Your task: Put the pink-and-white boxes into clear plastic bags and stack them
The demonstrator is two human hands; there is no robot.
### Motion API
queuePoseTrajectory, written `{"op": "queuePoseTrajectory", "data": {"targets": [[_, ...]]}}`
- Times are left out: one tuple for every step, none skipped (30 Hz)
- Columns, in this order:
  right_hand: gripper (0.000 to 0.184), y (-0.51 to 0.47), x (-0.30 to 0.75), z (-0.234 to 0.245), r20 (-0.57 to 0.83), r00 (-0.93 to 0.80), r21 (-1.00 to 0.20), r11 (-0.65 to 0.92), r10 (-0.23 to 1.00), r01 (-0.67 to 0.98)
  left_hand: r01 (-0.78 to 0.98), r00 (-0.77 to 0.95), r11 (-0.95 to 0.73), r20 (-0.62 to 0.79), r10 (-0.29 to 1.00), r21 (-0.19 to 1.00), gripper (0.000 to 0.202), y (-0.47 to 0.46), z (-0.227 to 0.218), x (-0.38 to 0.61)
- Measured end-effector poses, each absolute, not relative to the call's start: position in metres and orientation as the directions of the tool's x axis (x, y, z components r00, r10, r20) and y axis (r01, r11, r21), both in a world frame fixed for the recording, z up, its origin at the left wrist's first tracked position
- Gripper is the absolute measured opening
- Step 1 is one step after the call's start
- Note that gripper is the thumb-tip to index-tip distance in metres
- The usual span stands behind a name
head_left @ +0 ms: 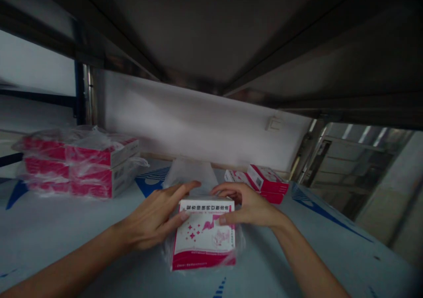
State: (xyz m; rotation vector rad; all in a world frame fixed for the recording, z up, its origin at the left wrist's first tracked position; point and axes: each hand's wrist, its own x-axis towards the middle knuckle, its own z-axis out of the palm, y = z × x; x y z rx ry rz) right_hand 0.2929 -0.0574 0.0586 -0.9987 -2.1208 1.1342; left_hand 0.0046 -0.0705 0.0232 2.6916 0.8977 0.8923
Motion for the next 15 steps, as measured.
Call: {"op": "queuePoseTrajectory", "data": {"targets": [[0.062, -0.057, 0.293, 0.059, 0.136, -0.584, -0.866, 0.382, 0.8, 0.322, 0.505, 0.602, -0.773, 0.484, 0.635, 0.385, 0.055, -0.069, 0.02, 0.005], [0.062, -0.056, 0.294, 0.059, 0.161, -0.575, -0.879, 0.381, 0.802, 0.285, 0.515, 0.562, -0.735, 0.474, 0.678, 0.441, 0.055, -0.067, 0.018, 0.005], [0.061, -0.055, 0.296, 0.059, 0.19, -0.555, -0.894, 0.376, 0.81, 0.243, 0.523, 0.524, -0.698, 0.462, 0.716, 0.489, 0.056, -0.066, 0.016, 0.006], [0.058, -0.053, 0.299, 0.059, 0.223, -0.52, -0.909, 0.368, 0.825, 0.194, 0.531, 0.494, -0.667, 0.449, 0.745, 0.523, 0.056, -0.064, 0.014, 0.006], [0.055, -0.052, 0.302, 0.06, 0.259, -0.468, -0.922, 0.36, 0.845, 0.14, 0.543, 0.474, -0.644, 0.437, 0.765, 0.539, 0.056, -0.063, 0.012, 0.007], [0.052, -0.05, 0.305, 0.061, 0.293, -0.4, -0.933, 0.352, 0.869, 0.081, 0.555, 0.466, -0.633, 0.429, 0.774, 0.539, 0.055, -0.062, 0.011, 0.007], [0.05, -0.049, 0.309, 0.062, 0.317, -0.318, -0.94, 0.34, 0.894, 0.019, 0.566, 0.468, -0.632, 0.424, 0.775, 0.53, 0.055, -0.062, 0.009, 0.007], [0.05, -0.047, 0.313, 0.063, 0.326, -0.227, -0.945, 0.325, 0.918, -0.044, 0.575, 0.471, -0.635, 0.426, 0.773, 0.516, 0.054, -0.061, 0.007, 0.007], [0.051, -0.045, 0.316, 0.065, 0.315, -0.136, -0.947, 0.302, 0.939, -0.106, 0.582, 0.476, -0.644, 0.434, 0.765, 0.498, 0.053, -0.06, 0.005, 0.007], [0.053, -0.042, 0.32, 0.066, 0.291, -0.052, -0.946, 0.28, 0.955, -0.16, 0.586, 0.484, -0.657, 0.446, 0.753, 0.474, 0.052, -0.06, 0.003, 0.008], [0.055, -0.039, 0.323, 0.066, 0.267, 0.034, -0.943, 0.269, 0.963, -0.197, 0.588, 0.496, -0.677, 0.463, 0.735, 0.443, 0.05, -0.06, 0.001, 0.009], [0.055, -0.036, 0.326, 0.066, 0.25, 0.124, -0.939, 0.272, 0.96, -0.209, 0.586, 0.511, -0.701, 0.485, 0.709, 0.407, 0.049, -0.06, -0.001, 0.01], [0.056, -0.032, 0.33, 0.064, 0.241, 0.218, -0.938, 0.285, 0.946, -0.199, 0.58, 0.53, -0.728, 0.508, 0.679, 0.367, 0.048, -0.06, -0.003, 0.011], [0.056, -0.027, 0.334, 0.061, 0.239, 0.313, -0.937, 0.303, 0.919, -0.174, 0.57, 0.552, -0.755, 0.53, 0.644, 0.325, 0.048, -0.061, -0.003, 0.013], [0.056, -0.021, 0.338, 0.056, 0.244, 0.403, -0.938, 0.321, 0.882, -0.134, 0.556, 0.574, -0.78, 0.546, 0.61, 0.287, 0.047, -0.062, -0.003, 0.016]]}}
